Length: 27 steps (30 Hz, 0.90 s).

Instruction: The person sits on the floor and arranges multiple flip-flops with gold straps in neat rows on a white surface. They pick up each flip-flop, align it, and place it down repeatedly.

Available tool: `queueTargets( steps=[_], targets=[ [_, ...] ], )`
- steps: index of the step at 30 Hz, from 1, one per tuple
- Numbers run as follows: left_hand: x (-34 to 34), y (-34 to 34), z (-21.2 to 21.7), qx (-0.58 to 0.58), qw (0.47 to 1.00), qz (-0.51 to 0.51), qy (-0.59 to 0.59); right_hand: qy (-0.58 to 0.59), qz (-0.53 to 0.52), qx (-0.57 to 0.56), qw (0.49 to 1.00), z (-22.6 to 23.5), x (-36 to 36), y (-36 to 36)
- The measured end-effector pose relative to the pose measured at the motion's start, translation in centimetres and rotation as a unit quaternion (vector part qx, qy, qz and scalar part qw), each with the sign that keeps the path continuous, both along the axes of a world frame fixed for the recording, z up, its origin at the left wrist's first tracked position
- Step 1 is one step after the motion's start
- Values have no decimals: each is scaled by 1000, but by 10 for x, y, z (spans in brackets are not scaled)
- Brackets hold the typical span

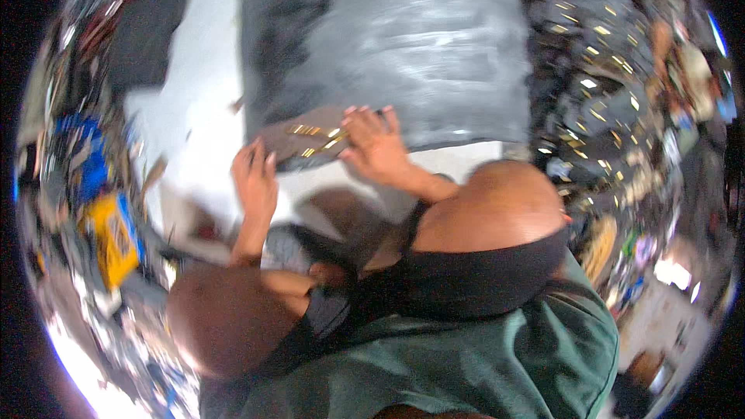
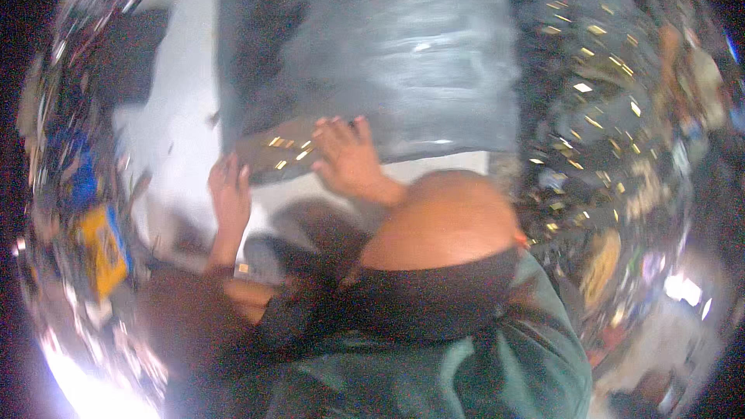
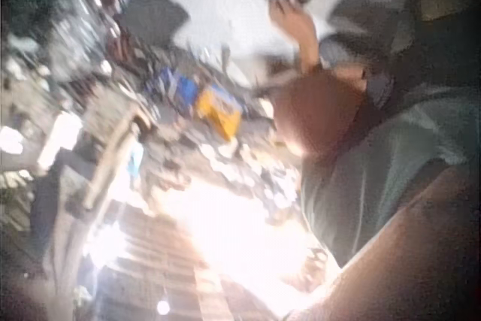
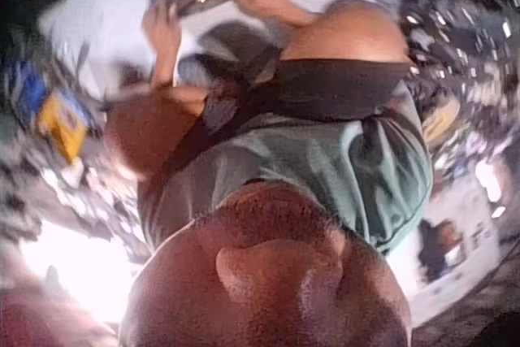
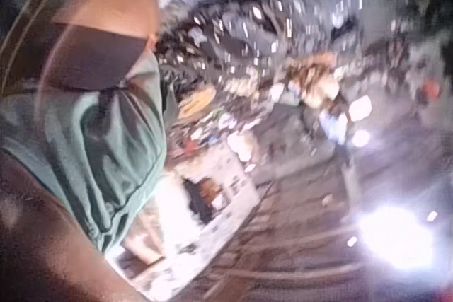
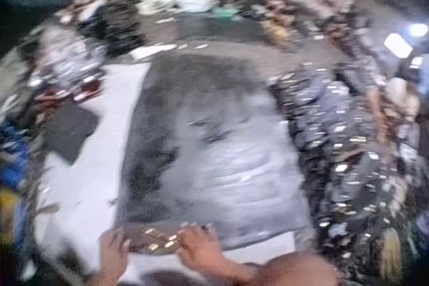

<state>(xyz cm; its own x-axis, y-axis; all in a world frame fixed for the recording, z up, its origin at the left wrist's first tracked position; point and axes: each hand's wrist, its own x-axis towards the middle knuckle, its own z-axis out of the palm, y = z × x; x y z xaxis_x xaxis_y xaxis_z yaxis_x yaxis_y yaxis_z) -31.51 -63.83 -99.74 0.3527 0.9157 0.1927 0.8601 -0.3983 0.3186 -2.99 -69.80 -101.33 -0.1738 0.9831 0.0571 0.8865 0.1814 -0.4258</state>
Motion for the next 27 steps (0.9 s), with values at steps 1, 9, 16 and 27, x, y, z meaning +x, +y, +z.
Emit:
queueTargets(
  steps=[1, 9, 16, 27],
  targets=[
    [-9, -8, -1, -24, 1000, 15, 3, 17, 8, 4, 1000, -3, -4, 2],
    [-8, -2, 7, -89, 993, 1, 71, 91, -52, 44, 993, 8, 32, 7],
    [-27, -25, 5, -83, 996, 8, 21, -292, -316, 263, 863, 159, 323, -42],
    [-22, -6, 52, -61, 998, 23, 15, 288, -689, -79, 660, 110, 659, -203]
  ],
)
